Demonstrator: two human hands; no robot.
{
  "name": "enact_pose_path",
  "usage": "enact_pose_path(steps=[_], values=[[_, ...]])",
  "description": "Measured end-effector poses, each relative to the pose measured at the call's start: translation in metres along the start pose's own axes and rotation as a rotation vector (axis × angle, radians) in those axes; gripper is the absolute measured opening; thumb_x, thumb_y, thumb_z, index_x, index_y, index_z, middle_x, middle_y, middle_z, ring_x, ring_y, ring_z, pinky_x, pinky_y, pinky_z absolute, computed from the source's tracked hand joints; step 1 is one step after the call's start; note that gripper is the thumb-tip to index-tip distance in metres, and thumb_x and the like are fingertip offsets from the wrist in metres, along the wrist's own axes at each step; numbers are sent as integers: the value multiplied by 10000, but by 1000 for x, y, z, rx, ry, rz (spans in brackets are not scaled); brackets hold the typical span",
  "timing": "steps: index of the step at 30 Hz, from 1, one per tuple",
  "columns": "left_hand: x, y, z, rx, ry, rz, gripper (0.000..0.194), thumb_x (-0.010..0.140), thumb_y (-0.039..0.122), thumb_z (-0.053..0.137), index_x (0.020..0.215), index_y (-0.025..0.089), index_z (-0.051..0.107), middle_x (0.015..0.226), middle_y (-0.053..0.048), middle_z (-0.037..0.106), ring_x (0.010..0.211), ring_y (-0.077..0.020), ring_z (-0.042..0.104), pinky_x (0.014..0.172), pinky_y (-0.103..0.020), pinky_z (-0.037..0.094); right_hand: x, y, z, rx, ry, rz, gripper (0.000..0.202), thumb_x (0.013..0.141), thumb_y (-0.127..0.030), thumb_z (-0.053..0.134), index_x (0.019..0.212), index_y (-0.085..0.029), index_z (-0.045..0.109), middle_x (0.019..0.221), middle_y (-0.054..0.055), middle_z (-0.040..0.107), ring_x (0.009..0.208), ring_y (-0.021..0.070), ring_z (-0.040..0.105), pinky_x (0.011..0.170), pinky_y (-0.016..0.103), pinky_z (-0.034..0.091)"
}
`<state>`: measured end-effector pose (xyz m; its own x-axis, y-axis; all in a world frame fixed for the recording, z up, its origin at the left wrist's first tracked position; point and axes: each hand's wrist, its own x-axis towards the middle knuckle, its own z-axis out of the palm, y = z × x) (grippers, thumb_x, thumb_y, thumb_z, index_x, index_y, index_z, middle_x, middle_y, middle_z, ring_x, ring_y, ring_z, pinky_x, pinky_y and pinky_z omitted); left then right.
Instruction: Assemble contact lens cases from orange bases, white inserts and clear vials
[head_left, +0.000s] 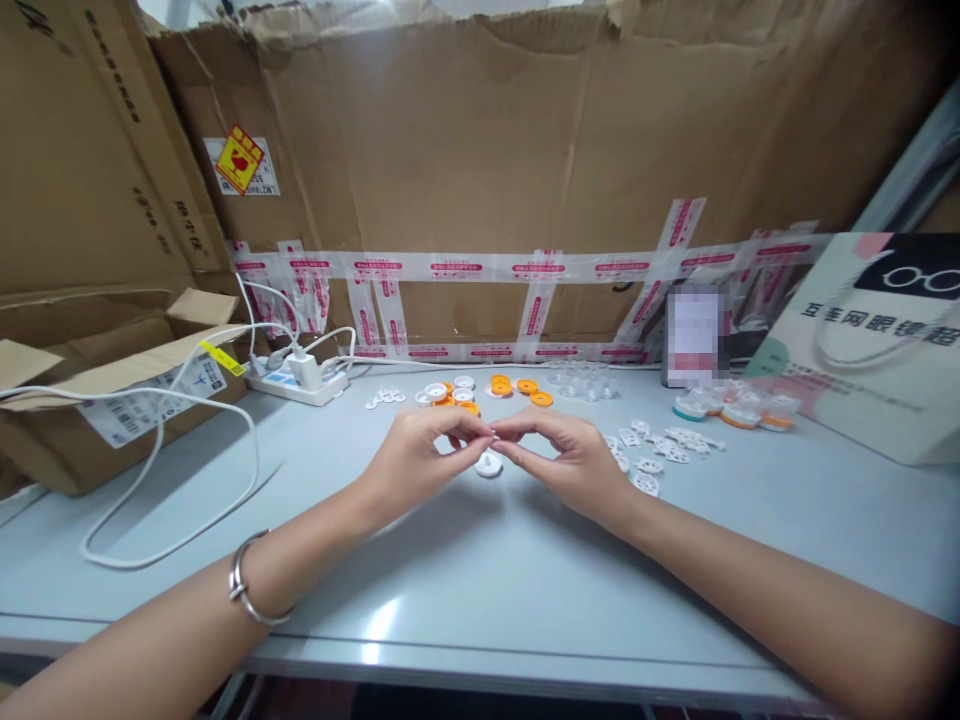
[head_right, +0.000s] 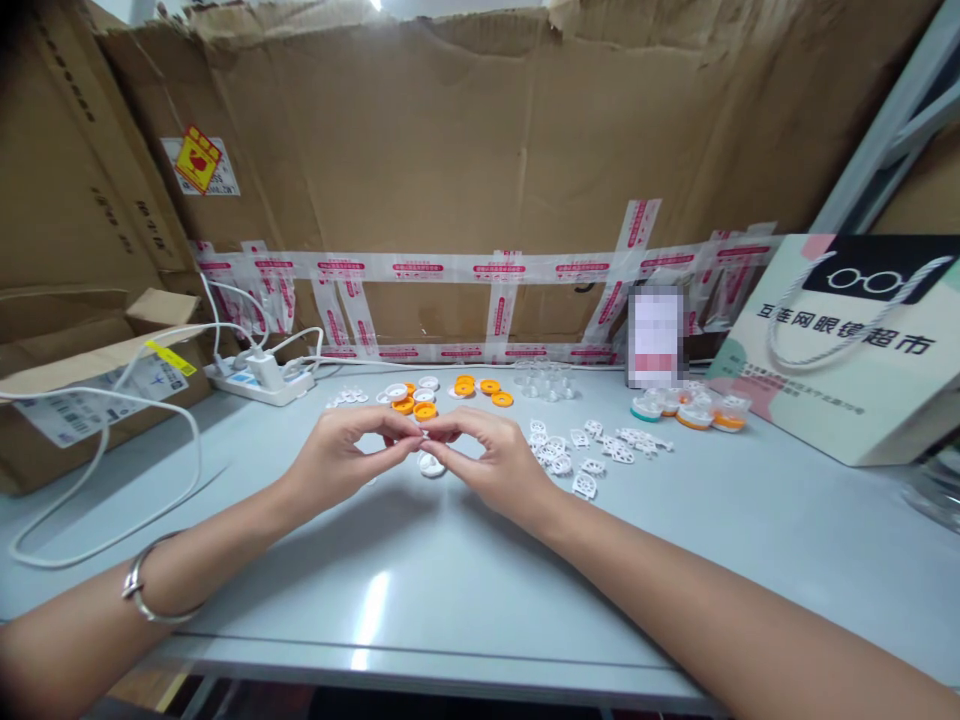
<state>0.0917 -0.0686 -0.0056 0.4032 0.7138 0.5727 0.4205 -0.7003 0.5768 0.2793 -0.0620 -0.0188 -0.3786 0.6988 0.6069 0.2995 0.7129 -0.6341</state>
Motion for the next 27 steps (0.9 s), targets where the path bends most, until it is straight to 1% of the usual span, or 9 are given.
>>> enact_pose_path(steps=[2,5,7,9,12,15,19,23,27], values=[[1,0,2,-46,3,-61,113,802,240,583,814,178,677,752,-13,700,682,-125,623,634,-225,485,0,1,0,3,23,-30,102,799,-260,596,855,-231,676,834,17,708,777,165,651,746,312,509],[3,-7,1,-94,-46,-145,160,806,294,584,864,171,667,816,-30,697,738,-145,631,682,-252,494,0,5,-1,-31,22,-6,100,802,-248,580,826,-234,676,816,14,708,766,167,651,732,316,513],[2,-14,1,-20,-83,-155,235,785,357,601,925,172,641,892,-45,676,798,-167,616,717,-281,487,2,10,-2,-72,6,33,105,797,-238,570,813,-226,673,799,14,704,745,165,645,706,309,513],[1,-20,4,123,-134,-145,351,738,424,635,982,173,607,986,-68,636,890,-204,580,769,-321,466,3,15,-4,-109,-22,68,107,788,-222,563,794,-212,670,781,14,699,726,160,639,686,295,510],[-1,-27,12,265,-250,-143,454,683,481,667,994,163,578,1033,-93,584,953,-243,534,813,-357,431,6,24,-7,-137,-102,92,116,775,-190,553,792,-195,668,780,15,694,724,151,636,689,276,508],[0,-31,18,256,-324,-147,370,712,463,645,916,162,577,941,-77,578,884,-223,538,761,-327,429,7,30,-10,-149,-198,41,131,771,-165,544,815,-187,665,788,24,687,724,144,631,699,266,505],[3,-34,19,186,-354,-154,259,753,393,619,881,171,589,878,-51,578,818,-184,530,708,-286,416,6,32,-12,-190,-289,-69,134,794,-180,532,816,-191,663,797,45,680,731,153,621,705,285,496],[4,-38,19,95,-363,-210,280,714,351,674,924,176,613,891,-43,587,813,-164,534,701,-265,418,5,33,-10,-240,-323,-168,149,818,-204,516,806,-196,664,787,60,666,737,162,608,685,290,489],[5,-40,21,39,-349,-270,307,665,341,718,907,176,626,858,-31,586,783,-152,537,679,-249,424,4,35,-8,-301,-348,-228,178,837,-194,484,828,-206,661,810,62,659,763,157,610,689,275,488]])
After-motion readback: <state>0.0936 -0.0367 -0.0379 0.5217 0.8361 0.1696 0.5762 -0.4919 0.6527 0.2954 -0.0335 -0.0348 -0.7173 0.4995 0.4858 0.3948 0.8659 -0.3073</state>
